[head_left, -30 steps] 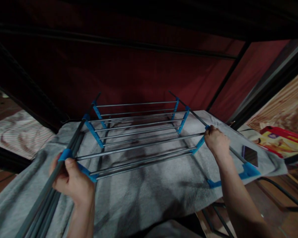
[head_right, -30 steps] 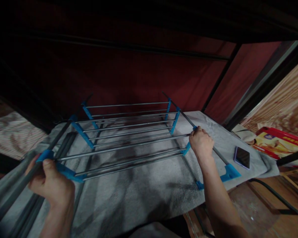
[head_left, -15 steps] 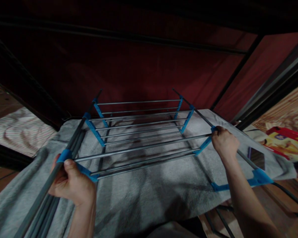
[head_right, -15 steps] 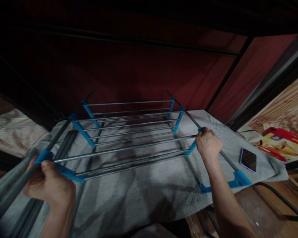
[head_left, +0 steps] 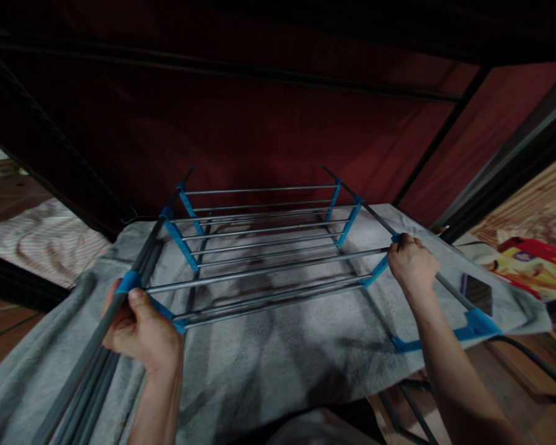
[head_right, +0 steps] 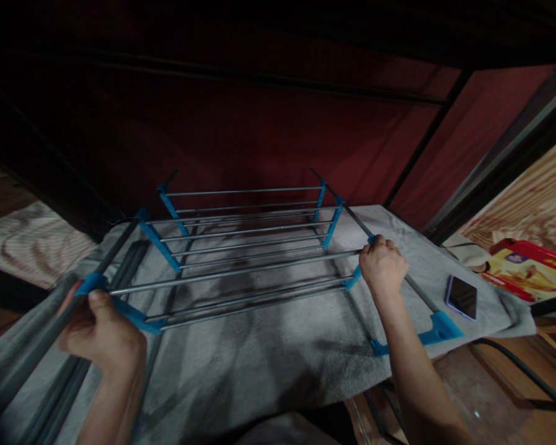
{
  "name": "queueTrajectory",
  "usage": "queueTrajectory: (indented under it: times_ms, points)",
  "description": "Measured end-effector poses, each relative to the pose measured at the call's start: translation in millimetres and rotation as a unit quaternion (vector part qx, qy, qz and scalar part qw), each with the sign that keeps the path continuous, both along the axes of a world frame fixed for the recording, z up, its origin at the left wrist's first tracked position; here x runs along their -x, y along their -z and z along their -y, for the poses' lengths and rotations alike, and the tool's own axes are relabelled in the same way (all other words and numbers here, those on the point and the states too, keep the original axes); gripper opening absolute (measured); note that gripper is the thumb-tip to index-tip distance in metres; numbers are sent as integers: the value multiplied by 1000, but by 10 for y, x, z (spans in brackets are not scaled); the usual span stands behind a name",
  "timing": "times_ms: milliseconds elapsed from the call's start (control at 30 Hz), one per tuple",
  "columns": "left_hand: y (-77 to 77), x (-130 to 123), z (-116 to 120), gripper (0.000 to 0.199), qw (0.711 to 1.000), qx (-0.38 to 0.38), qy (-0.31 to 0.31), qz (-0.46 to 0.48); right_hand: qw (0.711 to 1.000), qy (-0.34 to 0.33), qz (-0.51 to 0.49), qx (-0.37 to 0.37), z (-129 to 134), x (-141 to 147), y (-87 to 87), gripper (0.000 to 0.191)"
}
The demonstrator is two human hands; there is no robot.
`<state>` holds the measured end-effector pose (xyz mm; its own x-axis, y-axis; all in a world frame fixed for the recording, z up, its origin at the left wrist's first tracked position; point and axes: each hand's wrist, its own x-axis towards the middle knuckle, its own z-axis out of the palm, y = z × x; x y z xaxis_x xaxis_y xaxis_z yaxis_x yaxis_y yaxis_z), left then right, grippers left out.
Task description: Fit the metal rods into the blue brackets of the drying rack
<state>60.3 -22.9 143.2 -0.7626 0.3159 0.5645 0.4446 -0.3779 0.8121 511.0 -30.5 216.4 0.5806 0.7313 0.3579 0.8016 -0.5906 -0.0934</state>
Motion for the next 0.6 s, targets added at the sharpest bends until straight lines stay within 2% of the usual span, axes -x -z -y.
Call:
queueTrajectory:
  times_ms: [200, 333, 433, 500, 600]
  points:
    - [20, 43, 62, 40, 998, -8, 52, -20, 998, -60, 21, -20, 53, -44, 62, 45]
    - [109, 55, 63, 56, 998, -28, 52, -9, 975, -160, 6, -156, 124, -3, 221, 48]
    - [217, 0, 144, 59, 999, -5, 42, 9, 930, -259, -72, -248, 266, 192, 484, 41]
    - [301, -84, 284, 66, 998, 53, 37, -5, 904, -313, -134, -260, 402, 375, 716, 36]
    - [464, -254, 615, 76, 989, 123, 35, -79, 885, -332, -174, -276, 601, 586, 1063, 33]
